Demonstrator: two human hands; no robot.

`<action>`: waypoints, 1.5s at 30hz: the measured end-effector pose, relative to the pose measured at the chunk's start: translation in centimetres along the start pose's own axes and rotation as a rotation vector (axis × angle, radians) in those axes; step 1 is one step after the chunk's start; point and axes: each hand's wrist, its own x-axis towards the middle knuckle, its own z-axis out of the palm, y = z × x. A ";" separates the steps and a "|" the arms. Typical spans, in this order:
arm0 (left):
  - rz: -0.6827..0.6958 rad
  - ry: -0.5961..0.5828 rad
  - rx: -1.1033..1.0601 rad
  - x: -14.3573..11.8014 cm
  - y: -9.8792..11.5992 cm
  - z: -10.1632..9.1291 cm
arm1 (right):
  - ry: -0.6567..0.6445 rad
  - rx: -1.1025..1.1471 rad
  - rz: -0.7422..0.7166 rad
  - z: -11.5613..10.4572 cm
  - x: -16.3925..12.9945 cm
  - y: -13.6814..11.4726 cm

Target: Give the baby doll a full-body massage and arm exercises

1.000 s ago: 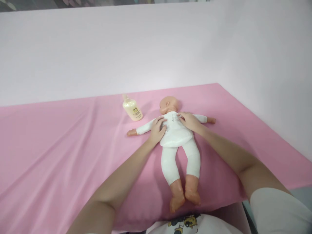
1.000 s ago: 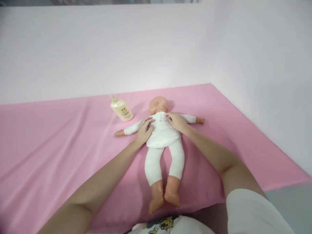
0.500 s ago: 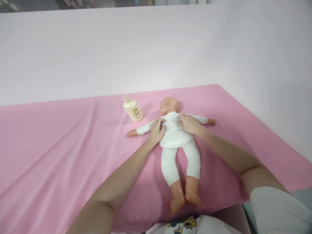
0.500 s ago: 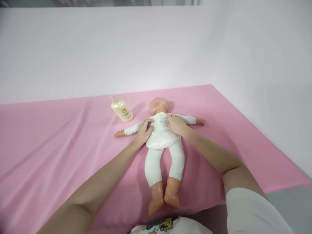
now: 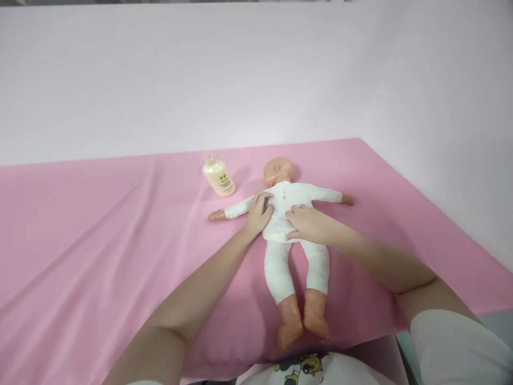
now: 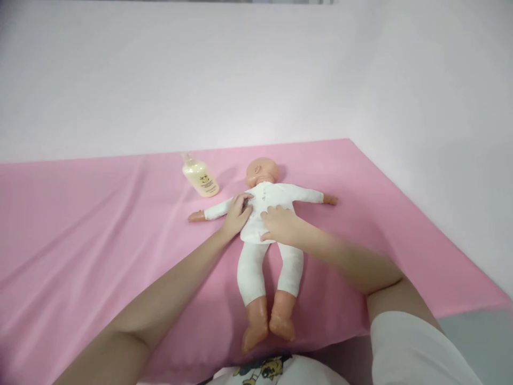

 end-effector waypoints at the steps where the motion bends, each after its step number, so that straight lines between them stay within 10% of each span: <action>1: 0.001 0.000 -0.001 0.0 0.0 0.0 | 0.008 0.018 -0.004 0.0 0.2 0.2; 10: 0.030 0.008 0.013 0.1 -0.6 0.2 | 0.150 0.301 0.044 2.2 2.5 3.5; 29: 0.192 -0.233 0.029 -0.2 1.1 -1.0 | 0.168 -0.011 0.065 1.8 4.0 3.7; 45: 0.143 -0.188 -0.035 0.2 1.6 -0.9 | 0.296 0.179 0.083 3.0 5.1 5.8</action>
